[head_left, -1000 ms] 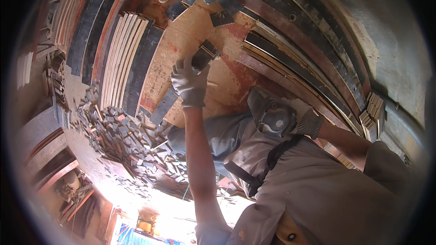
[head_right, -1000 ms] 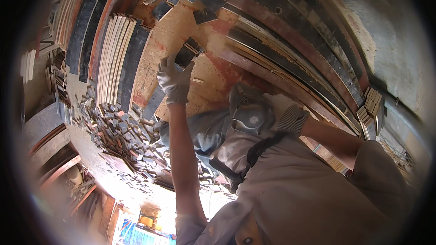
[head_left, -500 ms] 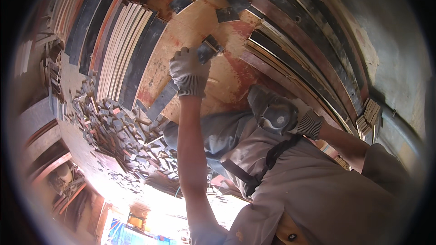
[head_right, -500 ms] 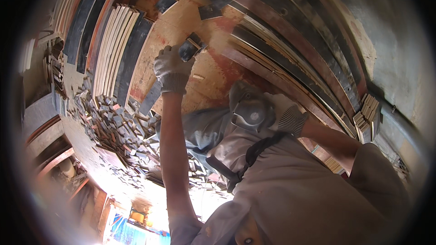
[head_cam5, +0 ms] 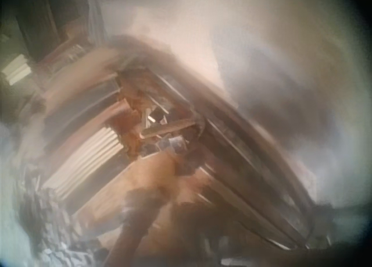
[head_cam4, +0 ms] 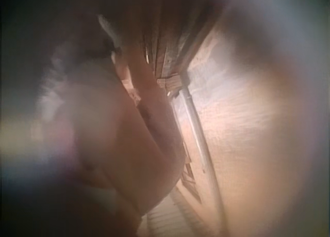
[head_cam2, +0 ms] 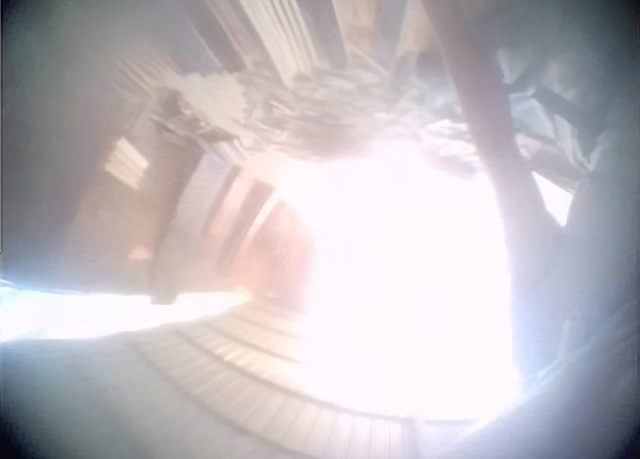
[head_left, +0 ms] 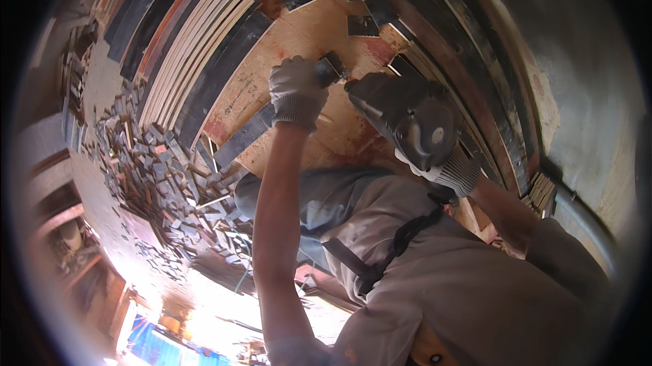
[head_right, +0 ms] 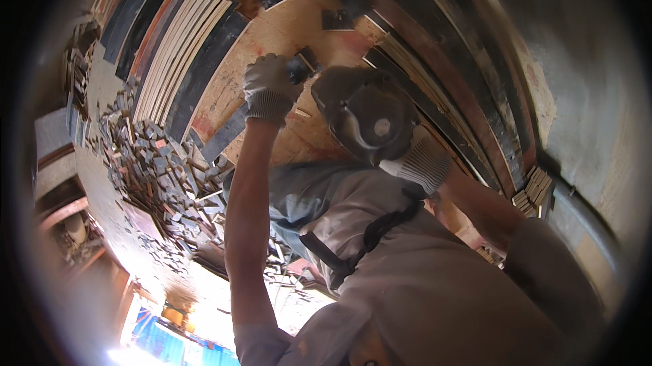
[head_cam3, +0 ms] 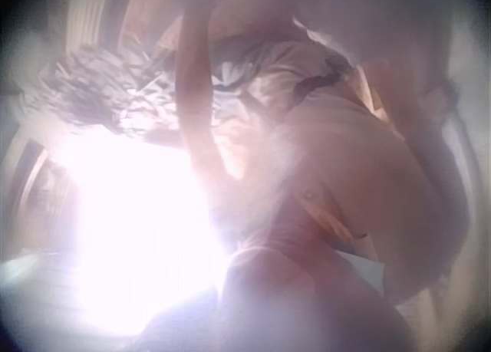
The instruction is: The person uses a nail gun to secure wooden planks to a workbench, repeatedly positioning and fastening each piece. The person also gathers and stacks cut wood pieces on the floor.
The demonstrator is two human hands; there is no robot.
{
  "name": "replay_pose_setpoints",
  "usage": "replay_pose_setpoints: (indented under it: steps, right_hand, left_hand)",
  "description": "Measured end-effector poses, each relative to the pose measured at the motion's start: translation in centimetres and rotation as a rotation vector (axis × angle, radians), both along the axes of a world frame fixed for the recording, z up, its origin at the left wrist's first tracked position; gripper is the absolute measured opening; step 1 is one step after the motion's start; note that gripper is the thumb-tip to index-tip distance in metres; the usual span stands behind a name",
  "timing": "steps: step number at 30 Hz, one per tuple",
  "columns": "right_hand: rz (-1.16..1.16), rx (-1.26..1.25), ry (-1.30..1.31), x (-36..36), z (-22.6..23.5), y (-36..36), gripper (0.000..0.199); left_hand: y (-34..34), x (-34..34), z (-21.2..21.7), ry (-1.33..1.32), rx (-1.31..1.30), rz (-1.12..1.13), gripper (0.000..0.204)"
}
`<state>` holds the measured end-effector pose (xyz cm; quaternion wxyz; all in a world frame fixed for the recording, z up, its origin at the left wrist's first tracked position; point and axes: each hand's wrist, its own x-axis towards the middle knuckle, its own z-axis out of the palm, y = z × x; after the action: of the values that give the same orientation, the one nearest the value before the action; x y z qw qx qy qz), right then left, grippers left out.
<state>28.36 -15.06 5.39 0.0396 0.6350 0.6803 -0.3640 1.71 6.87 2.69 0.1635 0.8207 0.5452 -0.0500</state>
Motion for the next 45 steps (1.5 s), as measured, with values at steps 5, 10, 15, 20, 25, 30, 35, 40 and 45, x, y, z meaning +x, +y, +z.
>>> replay_pose_setpoints:
  steps: [5, 10, 15, 20, 25, 30, 35, 40, 45]
  right_hand:
    - [-0.202, -0.243, 0.124, -0.8, -0.8, 4.6, 0.051]
    - [-0.049, -0.45, 0.236, -3.1, 5.2, 10.0, 0.035]
    - [-0.112, -0.685, 0.116, -4.7, 8.4, 12.4, 0.031]
    - [-0.011, -0.562, 0.103, -4.8, 8.4, 11.8, 0.031]
    - [-0.038, -0.58, 0.082, -5.6, 8.1, 12.3, 0.038]
    - [0.045, -0.487, 0.058, -4.7, 8.3, 11.3, 0.04]
    - [-0.214, -0.306, 0.294, 0.3, 8.1, 4.7, 0.039]
    - [0.106, -0.108, -0.075, 1.5, 5.8, -0.4, 0.065]
    - [-0.101, -0.26, 0.031, 0.1, 7.3, -0.4, 0.052]
  left_hand:
    - [-0.1, -0.4, -1.0, -0.071, 0.031, 0.002, 0.036]
    - [-0.3, -1.0, -1.8, -0.138, 0.095, -0.01, 0.027]
    - [-0.6, -1.6, -2.6, -0.223, 0.144, -0.008, 0.032]
    - [-1.5, -1.7, -3.7, -0.326, 0.136, 0.099, 0.039]
    - [-2.0, -1.9, -4.5, -0.368, 0.154, 0.128, 0.044]
    - [-2.1, -2.2, -3.8, -0.403, 0.167, 0.159, 0.041]
    - [-3.6, -3.6, 0.4, -0.439, 0.217, 0.226, 0.048]
    - [-6.4, -13.4, 7.1, -0.174, 0.327, 0.574, 0.058]
    - [-3.6, -17.4, 5.6, 0.112, 0.38, 0.638, 0.084]
